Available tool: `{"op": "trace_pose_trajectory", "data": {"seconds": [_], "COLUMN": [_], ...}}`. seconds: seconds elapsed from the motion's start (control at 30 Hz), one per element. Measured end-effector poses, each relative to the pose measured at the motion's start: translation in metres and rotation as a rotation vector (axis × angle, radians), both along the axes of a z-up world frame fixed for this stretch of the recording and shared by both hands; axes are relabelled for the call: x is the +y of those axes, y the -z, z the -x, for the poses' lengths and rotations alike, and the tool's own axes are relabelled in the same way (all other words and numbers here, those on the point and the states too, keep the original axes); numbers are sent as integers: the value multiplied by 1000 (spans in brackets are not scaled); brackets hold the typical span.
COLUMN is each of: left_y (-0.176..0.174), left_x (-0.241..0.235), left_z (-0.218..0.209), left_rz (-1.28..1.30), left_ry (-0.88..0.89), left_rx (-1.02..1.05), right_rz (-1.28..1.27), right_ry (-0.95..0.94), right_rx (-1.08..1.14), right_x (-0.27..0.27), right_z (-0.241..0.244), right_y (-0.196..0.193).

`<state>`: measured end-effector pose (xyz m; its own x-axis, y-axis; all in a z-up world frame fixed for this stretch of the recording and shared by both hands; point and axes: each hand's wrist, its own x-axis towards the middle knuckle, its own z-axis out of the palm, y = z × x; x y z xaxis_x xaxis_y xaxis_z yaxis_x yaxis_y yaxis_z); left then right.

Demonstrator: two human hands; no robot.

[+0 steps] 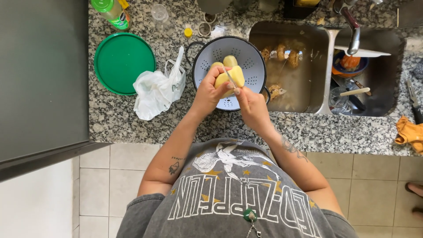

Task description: The person places peeled potatoes from a green bowl into a colander in the sink. They then walk to a table, pick up a knife, and return to the sink. The person slices the potatoes into thin pieces using the knife, letting the slices fall into the colander.

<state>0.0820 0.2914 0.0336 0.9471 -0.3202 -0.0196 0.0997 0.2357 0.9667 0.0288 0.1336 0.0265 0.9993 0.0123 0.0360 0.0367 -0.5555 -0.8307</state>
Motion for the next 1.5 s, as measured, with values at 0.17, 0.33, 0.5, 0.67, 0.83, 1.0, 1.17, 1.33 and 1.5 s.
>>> {"op": "trace_pose_trajectory", "data": {"seconds": [0.17,0.33,0.5,0.67,0.83,1.0,1.17,1.33,1.5], "left_y": [-7,-9,5,-7,-2,-24,-17,-5,2], "left_x": [3,-2,-4,-8,-9,-10,-4,-3,-1], "left_z": [3,6,3,4,4,8,5,8,13], "left_rz": [19,-50,-50,-58,29,-10,-99,-38,28], "left_ry": [66,85,62,18,2,29,128,57,118], "left_rx": [85,48,26,-10,98,131,130,43,28], "right_rz": [-89,-4,58,3,10,-3,-41,-135,-76], "right_ry": [-32,-50,-20,-11,-5,11,35,34,-19], "right_rx": [24,58,67,34,-16,-38,-41,-2,41], "right_x": [-22,-17,-6,-1,-1,-2,-2,-1,-15], "right_z": [-14,-17,-14,-10,-7,-6,-9,-7,-18], "right_y": [15,10,-6,-4,3,0,-3,3,-7]}}
